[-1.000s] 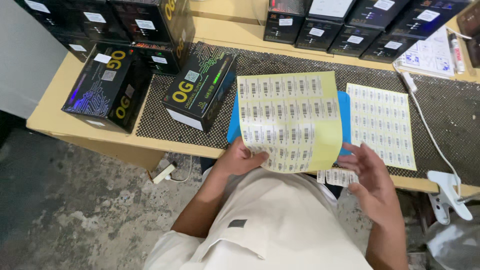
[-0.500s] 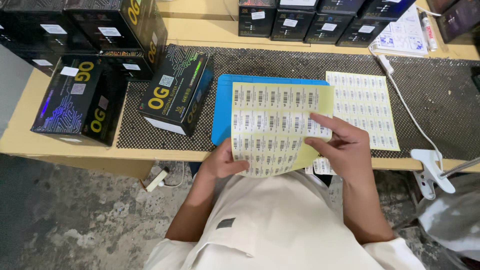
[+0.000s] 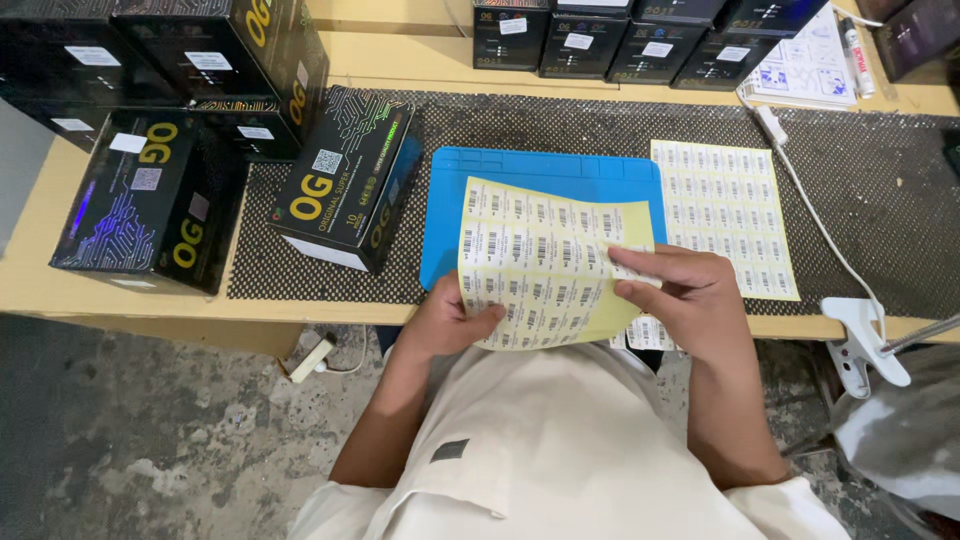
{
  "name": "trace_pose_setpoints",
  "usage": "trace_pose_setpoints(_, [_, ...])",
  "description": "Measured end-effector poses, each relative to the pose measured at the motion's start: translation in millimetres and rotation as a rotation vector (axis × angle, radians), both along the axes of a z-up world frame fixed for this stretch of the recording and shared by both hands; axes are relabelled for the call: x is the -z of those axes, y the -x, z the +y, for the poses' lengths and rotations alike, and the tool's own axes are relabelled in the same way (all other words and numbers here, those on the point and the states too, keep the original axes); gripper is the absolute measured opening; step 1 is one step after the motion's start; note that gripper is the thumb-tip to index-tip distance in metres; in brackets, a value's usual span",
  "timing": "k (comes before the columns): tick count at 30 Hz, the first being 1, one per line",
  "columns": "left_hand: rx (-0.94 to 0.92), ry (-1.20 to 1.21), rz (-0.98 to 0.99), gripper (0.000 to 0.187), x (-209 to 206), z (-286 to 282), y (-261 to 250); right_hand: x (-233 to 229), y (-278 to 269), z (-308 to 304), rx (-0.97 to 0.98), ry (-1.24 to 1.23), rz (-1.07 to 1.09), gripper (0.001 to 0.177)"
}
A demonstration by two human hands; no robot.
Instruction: The person stands at a table and repeatedly peels individual labels from a yellow sheet using their hands. They place the removed labels onto a blue cutting mat on the table. Several black boxes labeled 'OG' are visible on the table surface.
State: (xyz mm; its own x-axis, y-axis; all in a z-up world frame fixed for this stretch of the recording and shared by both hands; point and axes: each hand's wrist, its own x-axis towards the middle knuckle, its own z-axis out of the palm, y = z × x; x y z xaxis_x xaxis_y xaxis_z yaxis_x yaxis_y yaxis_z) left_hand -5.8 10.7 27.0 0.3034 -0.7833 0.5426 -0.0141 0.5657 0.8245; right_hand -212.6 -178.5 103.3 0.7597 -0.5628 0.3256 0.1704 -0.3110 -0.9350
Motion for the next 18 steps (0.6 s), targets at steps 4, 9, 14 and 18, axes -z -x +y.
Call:
trace_pose_setpoints(4, [0.005, -0.025, 0.012, 0.032, -8.0, 0.0, -0.2, 10.9, 7.4, -16.3, -0.003, 0.006, 0.020, 0.041])
trace_pose_setpoints(9, [-0.007, -0.041, -0.033, 0.030, -17.0, -0.2, -0.4, 3.9, 6.5, -13.5, 0.037, 0.023, 0.089, 0.037])
trace_pose_setpoints(14, [-0.003, -0.076, -0.041, 0.032, -16.4, 0.6, -1.3, -0.6, 5.2, -9.3, 0.104, 0.010, 0.085, 0.032])
trace_pose_setpoints(18, [0.003, -0.088, -0.014, 0.032, -20.0, 0.7, -2.5, -1.3, -1.0, -7.1, 0.188, 0.095, 0.051, 0.024])
